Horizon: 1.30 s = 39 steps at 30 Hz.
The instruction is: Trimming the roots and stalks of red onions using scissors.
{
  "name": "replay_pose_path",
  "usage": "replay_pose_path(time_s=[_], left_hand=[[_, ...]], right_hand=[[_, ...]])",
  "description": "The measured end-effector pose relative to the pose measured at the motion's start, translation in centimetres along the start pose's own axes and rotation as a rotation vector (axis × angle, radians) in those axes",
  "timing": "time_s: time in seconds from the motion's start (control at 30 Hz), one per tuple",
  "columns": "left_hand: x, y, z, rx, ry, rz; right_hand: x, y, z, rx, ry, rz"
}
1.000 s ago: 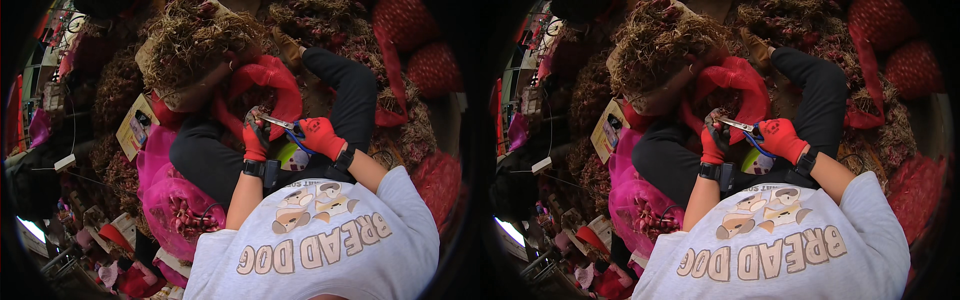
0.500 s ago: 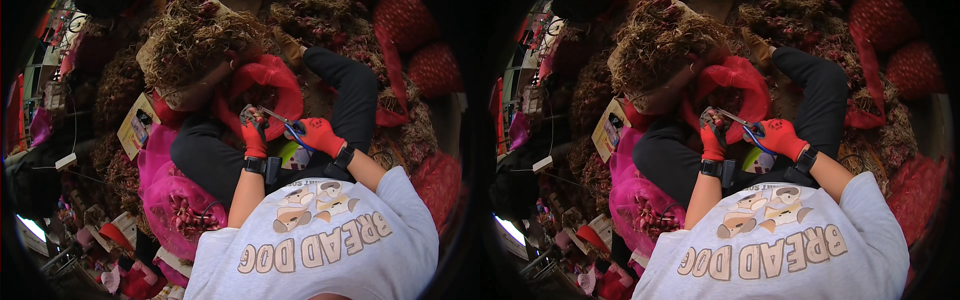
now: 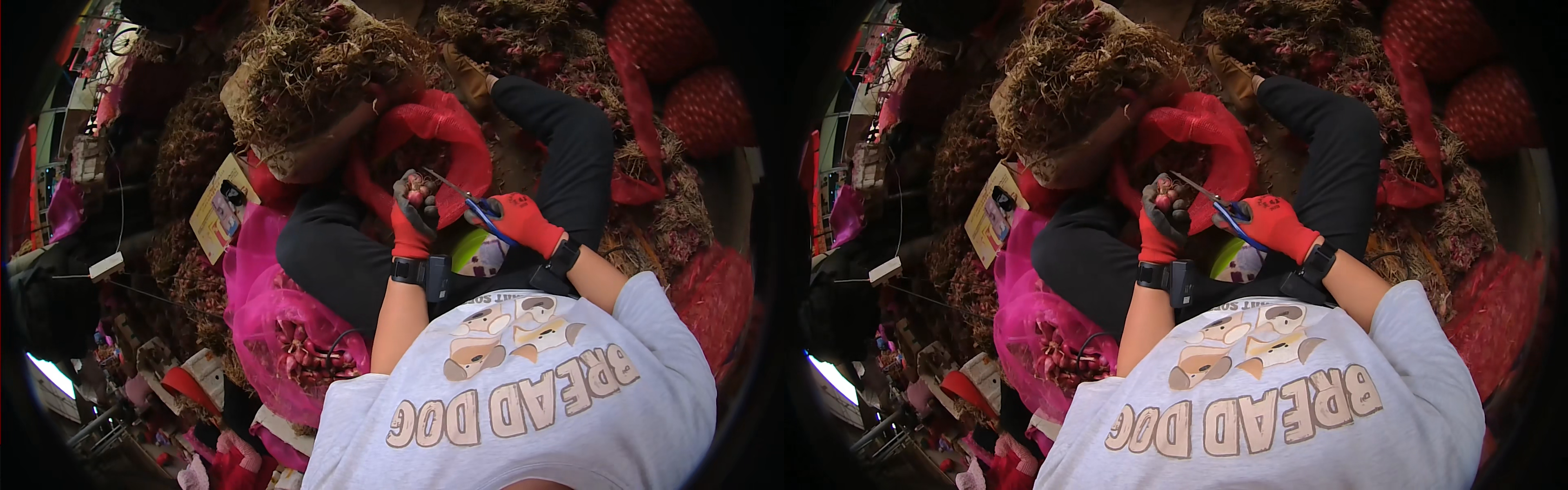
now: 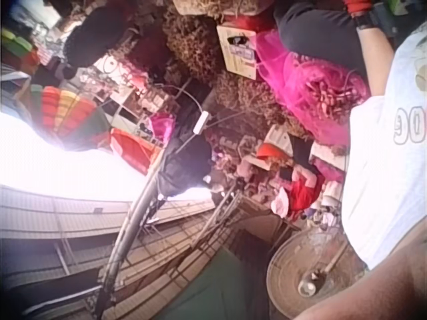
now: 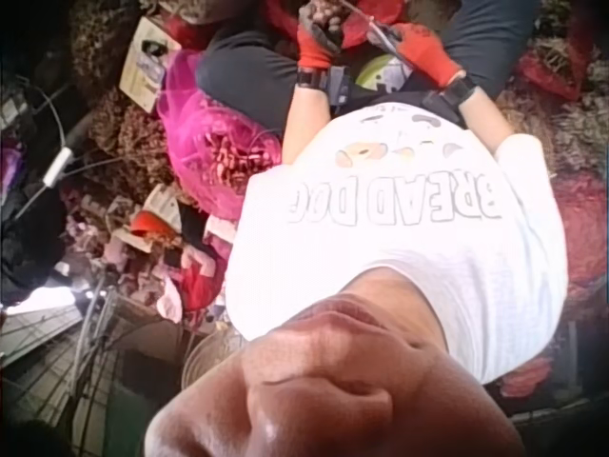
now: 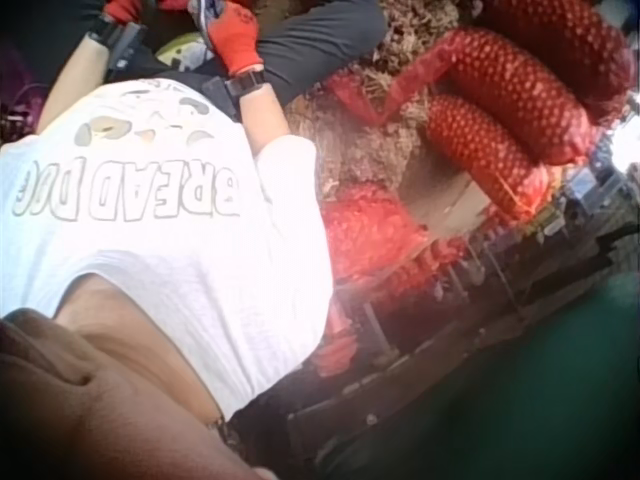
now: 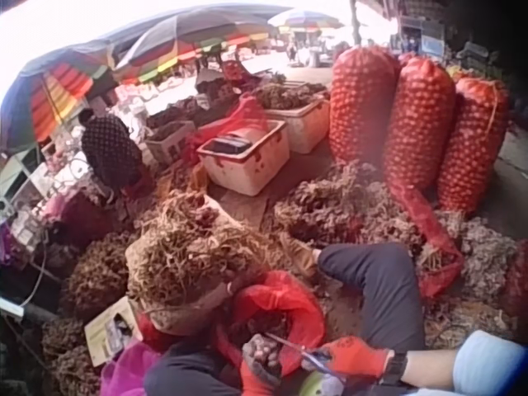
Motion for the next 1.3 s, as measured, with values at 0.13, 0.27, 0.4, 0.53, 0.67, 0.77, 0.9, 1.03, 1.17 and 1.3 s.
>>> replay_pose_path(time_s=[0.13, 0.27, 0.4, 0.53, 0.67, 0.77, 0.9, 1.03, 1.17, 1.3], left_hand=[[-1.1, 0.8, 2.5, -0.116, 0.033, 0.114], [-1.1, 1.5, 3.6, 0.359, 0.081, 0.314], [-1.8, 0.8, 4.0, 0.706, -0.061, 0.432], [-1.7, 1.7, 3.8, 0.509, -0.088, 0.554], [-0.1, 2.0, 1.2, 0.351, -0.071, 0.433], [-0.5, 0.5, 2.0, 0.027, 0.059, -0.131], [0.1, 0.1, 1.4, -0.326, -0.372, -0.479], [0.1, -0.2, 1.4, -0.309, -0.191, -0.454], [0.0, -1.1, 0.6, -0.055, 0.048, -0.299], [-1.1, -0.2, 1.2, 0.341, 0.200, -0.019]], right_hand=[[0.7, -0.5, -1.9, 0.128, 0.081, 0.044], [4.0, 3.0, 1.8, 0.679, 0.043, 0.147], [6.9, 2.0, 4.9, 1.142, -0.023, 0.247], [8.2, 1.3, 7.3, 1.163, -0.116, 0.245], [7.3, 0.4, 6.7, 1.079, -0.193, 0.261], [6.6, 1.2, 4.8, 1.087, -0.068, 0.302], [5.9, -1.3, 0.9, 0.544, 0.089, 0.091], [4.3, -2.6, -0.4, 0.288, 0.174, -0.206], [4.7, -3.6, 1.0, 0.434, 0.239, -0.370], [6.1, -3.5, 2.6, 0.494, 0.157, -0.290]])
Point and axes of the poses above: each hand's wrist, its own x-axis towards the middle knuckle, its own z-axis out of the palm, y = z × x, the point moved 6 cm from there along x, towards the middle knuckle, and after that the axes turned 15 degrees about y, right-handed, at the moved point
